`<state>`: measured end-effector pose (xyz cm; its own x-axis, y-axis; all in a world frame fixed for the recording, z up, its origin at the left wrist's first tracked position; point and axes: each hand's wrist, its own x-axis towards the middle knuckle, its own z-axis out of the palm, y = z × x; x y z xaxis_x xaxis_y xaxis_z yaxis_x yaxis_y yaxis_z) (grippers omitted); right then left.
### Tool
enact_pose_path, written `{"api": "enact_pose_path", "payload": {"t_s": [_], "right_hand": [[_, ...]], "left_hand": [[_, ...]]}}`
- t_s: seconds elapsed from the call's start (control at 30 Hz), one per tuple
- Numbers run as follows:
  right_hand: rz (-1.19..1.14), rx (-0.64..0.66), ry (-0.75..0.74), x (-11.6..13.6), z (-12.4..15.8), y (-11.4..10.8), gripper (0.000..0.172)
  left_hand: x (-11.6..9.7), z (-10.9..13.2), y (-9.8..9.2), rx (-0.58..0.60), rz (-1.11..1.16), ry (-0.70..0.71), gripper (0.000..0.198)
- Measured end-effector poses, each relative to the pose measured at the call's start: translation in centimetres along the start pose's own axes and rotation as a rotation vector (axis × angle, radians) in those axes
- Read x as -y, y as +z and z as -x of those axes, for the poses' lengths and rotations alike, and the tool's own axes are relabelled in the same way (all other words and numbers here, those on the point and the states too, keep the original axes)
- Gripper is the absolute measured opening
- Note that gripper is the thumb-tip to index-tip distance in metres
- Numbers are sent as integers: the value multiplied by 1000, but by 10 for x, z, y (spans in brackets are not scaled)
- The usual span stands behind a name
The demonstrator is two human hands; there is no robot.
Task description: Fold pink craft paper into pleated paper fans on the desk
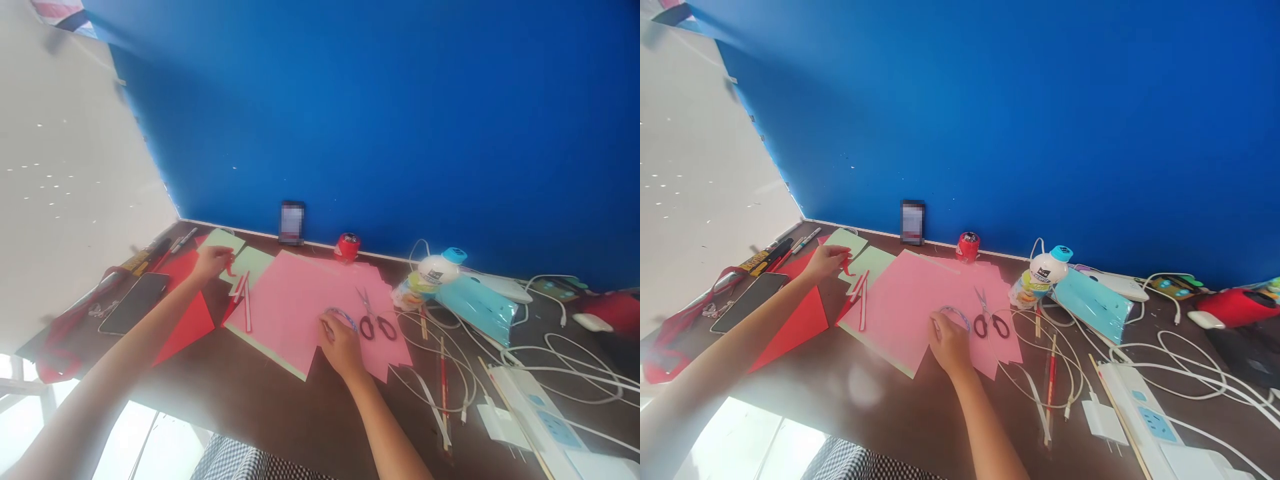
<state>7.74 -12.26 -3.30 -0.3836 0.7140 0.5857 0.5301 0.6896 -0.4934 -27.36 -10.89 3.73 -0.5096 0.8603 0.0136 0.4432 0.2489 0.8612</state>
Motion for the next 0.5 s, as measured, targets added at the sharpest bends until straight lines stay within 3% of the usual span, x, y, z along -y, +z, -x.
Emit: {"api": "enact_pose_path", "payload": {"t_s": [0.13, 0.37, 0.5], "right_hand": [[-7, 20, 5, 2, 0, -1, 16], [-9, 38, 15, 3, 0, 0, 18], [4, 32, 15, 2, 1, 1, 18]], "left_hand": [[7, 16, -1, 256, -96, -6, 33], [17, 32, -9, 532, -387, 146, 34], [24, 33, -10, 585, -506, 185, 32]]}}
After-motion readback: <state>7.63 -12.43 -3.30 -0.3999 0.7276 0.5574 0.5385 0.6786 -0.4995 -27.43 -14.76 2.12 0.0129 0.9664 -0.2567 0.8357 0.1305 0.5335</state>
